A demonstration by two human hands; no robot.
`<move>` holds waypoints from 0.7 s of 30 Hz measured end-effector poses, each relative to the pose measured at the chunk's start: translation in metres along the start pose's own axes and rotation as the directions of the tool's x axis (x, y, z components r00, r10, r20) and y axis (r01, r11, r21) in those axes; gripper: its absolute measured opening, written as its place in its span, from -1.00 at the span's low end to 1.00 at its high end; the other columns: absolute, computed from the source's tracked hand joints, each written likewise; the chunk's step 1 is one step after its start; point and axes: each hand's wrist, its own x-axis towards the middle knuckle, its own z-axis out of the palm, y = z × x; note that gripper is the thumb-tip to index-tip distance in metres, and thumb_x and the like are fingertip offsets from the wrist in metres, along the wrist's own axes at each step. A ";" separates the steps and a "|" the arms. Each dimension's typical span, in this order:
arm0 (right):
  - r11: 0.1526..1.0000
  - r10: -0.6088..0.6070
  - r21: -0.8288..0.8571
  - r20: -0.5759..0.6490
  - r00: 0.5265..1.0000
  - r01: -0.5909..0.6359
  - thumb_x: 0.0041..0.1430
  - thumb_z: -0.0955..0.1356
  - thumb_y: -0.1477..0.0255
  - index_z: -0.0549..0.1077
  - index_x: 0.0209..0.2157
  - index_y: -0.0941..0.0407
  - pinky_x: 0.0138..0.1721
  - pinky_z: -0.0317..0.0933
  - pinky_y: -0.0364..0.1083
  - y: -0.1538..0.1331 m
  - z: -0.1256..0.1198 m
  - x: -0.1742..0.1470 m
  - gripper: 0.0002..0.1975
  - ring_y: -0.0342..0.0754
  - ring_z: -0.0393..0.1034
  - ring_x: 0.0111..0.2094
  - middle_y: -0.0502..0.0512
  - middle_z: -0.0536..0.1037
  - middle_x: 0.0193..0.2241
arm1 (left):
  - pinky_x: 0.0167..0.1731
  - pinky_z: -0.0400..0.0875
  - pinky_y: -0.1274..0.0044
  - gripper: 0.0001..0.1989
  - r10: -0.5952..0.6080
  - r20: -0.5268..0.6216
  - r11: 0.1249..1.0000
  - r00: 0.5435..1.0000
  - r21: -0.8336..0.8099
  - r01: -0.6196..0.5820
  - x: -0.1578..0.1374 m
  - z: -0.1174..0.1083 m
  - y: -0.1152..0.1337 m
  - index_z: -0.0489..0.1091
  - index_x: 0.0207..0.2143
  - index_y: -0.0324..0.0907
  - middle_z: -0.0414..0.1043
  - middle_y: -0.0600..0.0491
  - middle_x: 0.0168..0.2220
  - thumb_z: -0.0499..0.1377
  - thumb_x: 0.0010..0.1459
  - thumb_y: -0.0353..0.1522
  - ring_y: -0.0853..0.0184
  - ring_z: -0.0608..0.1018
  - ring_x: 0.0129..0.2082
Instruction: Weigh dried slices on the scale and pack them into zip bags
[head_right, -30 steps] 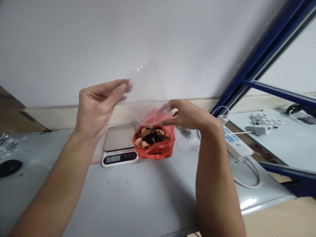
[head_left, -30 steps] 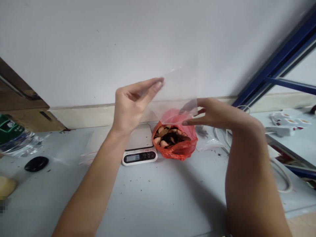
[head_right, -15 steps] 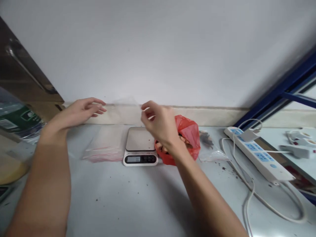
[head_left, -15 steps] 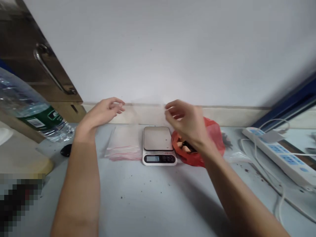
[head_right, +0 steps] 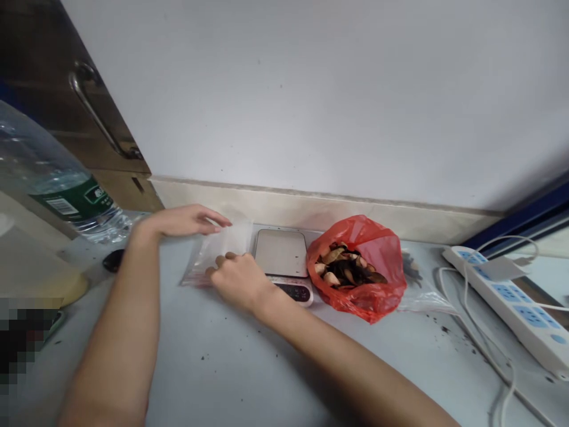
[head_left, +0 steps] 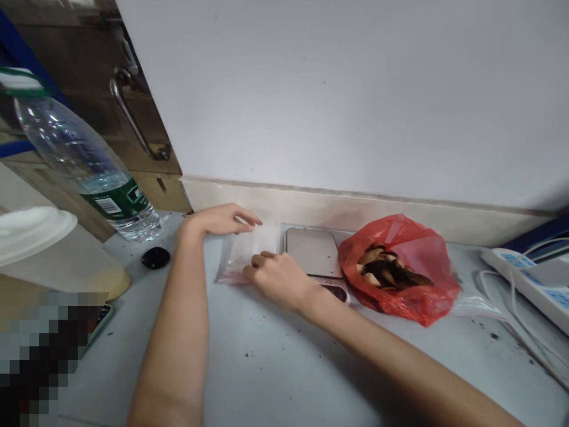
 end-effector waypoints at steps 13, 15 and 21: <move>0.900 -0.053 0.427 -0.093 0.994 0.088 0.39 0.32 0.51 0.62 -0.09 0.11 -0.23 0.34 -0.07 0.028 -0.041 -0.070 -0.78 0.02 0.59 -0.17 0.16 0.70 -0.14 | 0.08 0.45 0.13 -0.07 -0.310 0.161 0.881 0.937 0.420 0.219 0.031 0.037 0.042 0.23 0.40 0.05 0.17 -0.27 0.43 0.39 -0.05 -0.25 -0.24 0.47 0.23; 0.869 0.021 0.492 -0.155 0.988 0.059 0.40 0.30 0.47 0.62 -0.04 0.08 -0.22 0.36 -0.08 0.043 -0.053 -0.096 -0.75 -0.02 0.59 -0.20 0.13 0.70 -0.13 | 0.19 0.37 0.25 -0.16 -0.271 0.167 0.885 0.948 0.431 0.177 0.026 0.032 0.050 0.18 0.43 0.03 0.27 -0.17 0.39 0.31 0.10 -0.23 -0.06 0.47 0.25; 0.826 0.460 0.465 -0.229 0.858 -0.319 0.27 0.30 0.30 0.64 -0.12 0.05 -0.23 0.44 0.00 0.103 -0.078 -0.168 -0.70 0.07 0.62 -0.24 0.13 0.73 -0.20 | 0.05 0.39 0.47 -0.40 0.105 0.129 0.927 0.986 0.346 -0.144 0.015 0.029 0.088 0.28 0.36 -0.04 0.50 -0.06 0.21 0.13 0.28 -0.21 0.17 0.57 0.11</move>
